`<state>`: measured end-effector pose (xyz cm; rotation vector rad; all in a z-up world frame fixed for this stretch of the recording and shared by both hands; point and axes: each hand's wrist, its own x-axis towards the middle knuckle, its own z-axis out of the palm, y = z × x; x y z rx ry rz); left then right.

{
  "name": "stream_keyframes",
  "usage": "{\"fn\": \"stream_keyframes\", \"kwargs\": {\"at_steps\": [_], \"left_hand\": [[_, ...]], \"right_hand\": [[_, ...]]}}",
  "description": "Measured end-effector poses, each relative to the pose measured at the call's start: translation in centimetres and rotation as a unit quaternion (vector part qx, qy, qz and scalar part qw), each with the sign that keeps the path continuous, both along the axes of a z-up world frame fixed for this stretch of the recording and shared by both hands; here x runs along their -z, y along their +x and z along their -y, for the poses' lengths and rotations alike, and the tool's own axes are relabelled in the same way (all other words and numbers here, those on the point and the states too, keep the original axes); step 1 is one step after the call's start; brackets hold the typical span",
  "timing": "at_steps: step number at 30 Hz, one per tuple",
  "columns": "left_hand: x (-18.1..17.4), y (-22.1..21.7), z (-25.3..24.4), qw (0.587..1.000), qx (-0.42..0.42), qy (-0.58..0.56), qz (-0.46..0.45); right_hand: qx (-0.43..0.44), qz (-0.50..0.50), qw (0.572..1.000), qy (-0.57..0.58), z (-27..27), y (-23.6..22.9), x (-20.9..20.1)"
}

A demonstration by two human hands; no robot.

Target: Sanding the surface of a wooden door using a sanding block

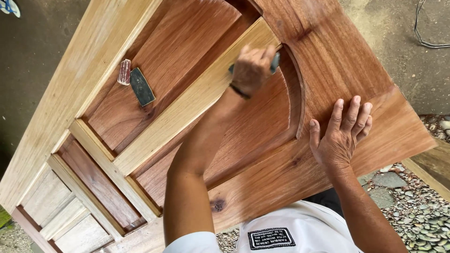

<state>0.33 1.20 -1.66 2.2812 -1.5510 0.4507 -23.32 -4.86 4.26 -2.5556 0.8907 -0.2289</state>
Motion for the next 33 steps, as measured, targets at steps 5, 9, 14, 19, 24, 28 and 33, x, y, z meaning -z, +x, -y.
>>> {"fn": "stream_keyframes", "kwargs": {"at_steps": [5, 9, 14, 19, 24, 28, 33], "left_hand": [[0.2, 0.0, -8.5, 0.997, -0.008, 0.074, -0.022], [0.2, -0.1, -6.3, 0.998, 0.004, 0.064, -0.022], [0.4, -0.2, 1.0, 0.999, -0.018, 0.010, -0.043], [-5.9, -4.6, 0.5, 0.953, -0.070, -0.060, -0.289], [-10.5, -11.5, -1.5, 0.727, -0.172, -0.120, -0.653], [-6.7, -12.6, -2.9, 0.716, -0.170, -0.182, -0.652], [-6.1, -10.8, -6.5, 0.788, -0.136, -0.156, -0.580]], "right_hand": [[0.004, 0.001, 1.000, -0.002, 0.0, 0.0, 0.2], [0.005, -0.003, 1.000, -0.004, -0.1, 0.0, 0.1], [0.004, -0.001, 1.000, -0.005, -0.1, 0.0, 0.2], [0.010, 0.041, 0.999, -0.026, 0.7, 0.2, 0.4], [0.007, 0.264, 0.842, 0.470, 0.8, 3.2, -1.9], [0.046, 0.151, 0.798, 0.581, 1.2, 4.3, -2.2], [0.043, -0.033, 0.974, 0.222, 2.8, 6.2, -2.9]]}}
